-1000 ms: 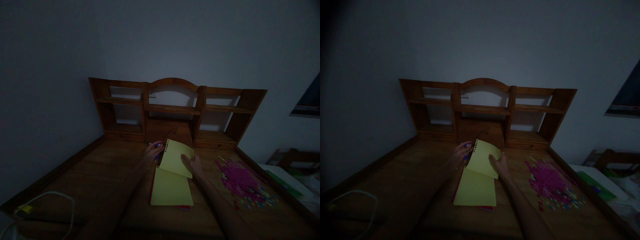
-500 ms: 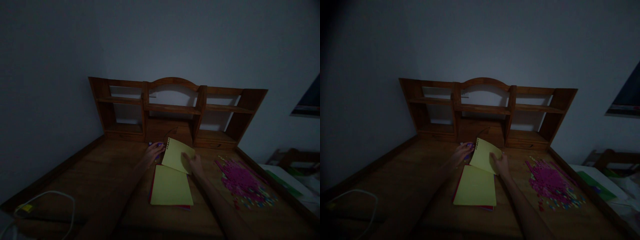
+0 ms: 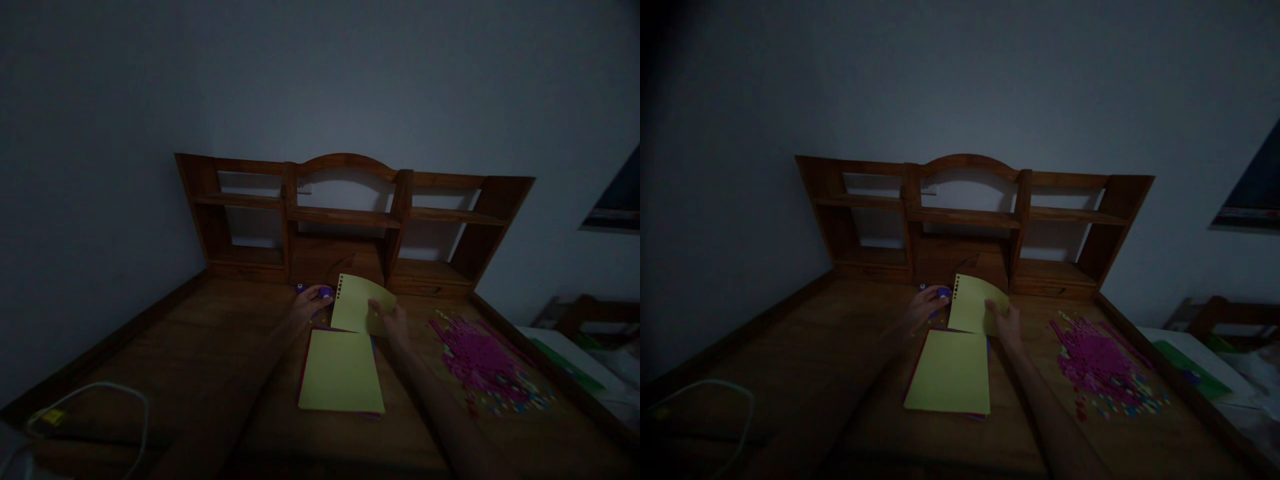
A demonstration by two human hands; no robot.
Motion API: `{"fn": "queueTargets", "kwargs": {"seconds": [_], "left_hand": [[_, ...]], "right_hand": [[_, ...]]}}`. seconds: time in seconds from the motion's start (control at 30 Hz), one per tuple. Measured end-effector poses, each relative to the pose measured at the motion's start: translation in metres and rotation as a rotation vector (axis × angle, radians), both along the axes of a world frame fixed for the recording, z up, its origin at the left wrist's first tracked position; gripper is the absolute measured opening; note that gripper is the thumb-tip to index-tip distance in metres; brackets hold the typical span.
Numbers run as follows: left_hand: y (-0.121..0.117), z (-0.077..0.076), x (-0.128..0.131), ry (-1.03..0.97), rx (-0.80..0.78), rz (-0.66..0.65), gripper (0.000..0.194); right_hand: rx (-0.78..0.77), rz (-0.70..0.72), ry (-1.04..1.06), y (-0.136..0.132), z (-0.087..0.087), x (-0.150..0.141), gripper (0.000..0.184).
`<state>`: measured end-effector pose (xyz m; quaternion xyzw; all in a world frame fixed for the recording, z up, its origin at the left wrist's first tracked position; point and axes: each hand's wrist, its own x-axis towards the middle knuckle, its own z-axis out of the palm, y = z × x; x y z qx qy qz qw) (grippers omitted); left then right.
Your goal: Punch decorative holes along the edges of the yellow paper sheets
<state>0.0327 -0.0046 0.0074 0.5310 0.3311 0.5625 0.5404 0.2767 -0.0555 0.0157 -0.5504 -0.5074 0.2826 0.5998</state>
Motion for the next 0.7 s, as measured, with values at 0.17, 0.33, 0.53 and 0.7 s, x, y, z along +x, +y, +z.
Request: {"fn": "queueTargets", "kwargs": {"seconds": [0.17, 0.33, 0.53, 0.7], "left_hand": [[-0.0004, 0.001, 0.0027, -0.037, -0.004, -0.034, 0.042], [0.001, -0.0004, 0.0029, -0.036, 0.002, -0.066, 0.044], [-0.0012, 0.0021, 0.0023, -0.014, -0.019, -0.067, 0.046], [-0.002, 0.0038, 0.0017, 0.021, -0.007, -0.073, 0.051]], "right_hand": [[-0.021, 0.031, 0.07, 0.0, -0.001, -0.0013, 0.055], [0.016, 0.048, 0.092, -0.0001, -0.0008, -0.0024, 0.054], [0.025, 0.041, 0.071, -0.0001, 0.0016, -0.0043, 0.047], [0.029, 0.05, 0.064, 0.0004, 0.0002, -0.0042, 0.045]]}}
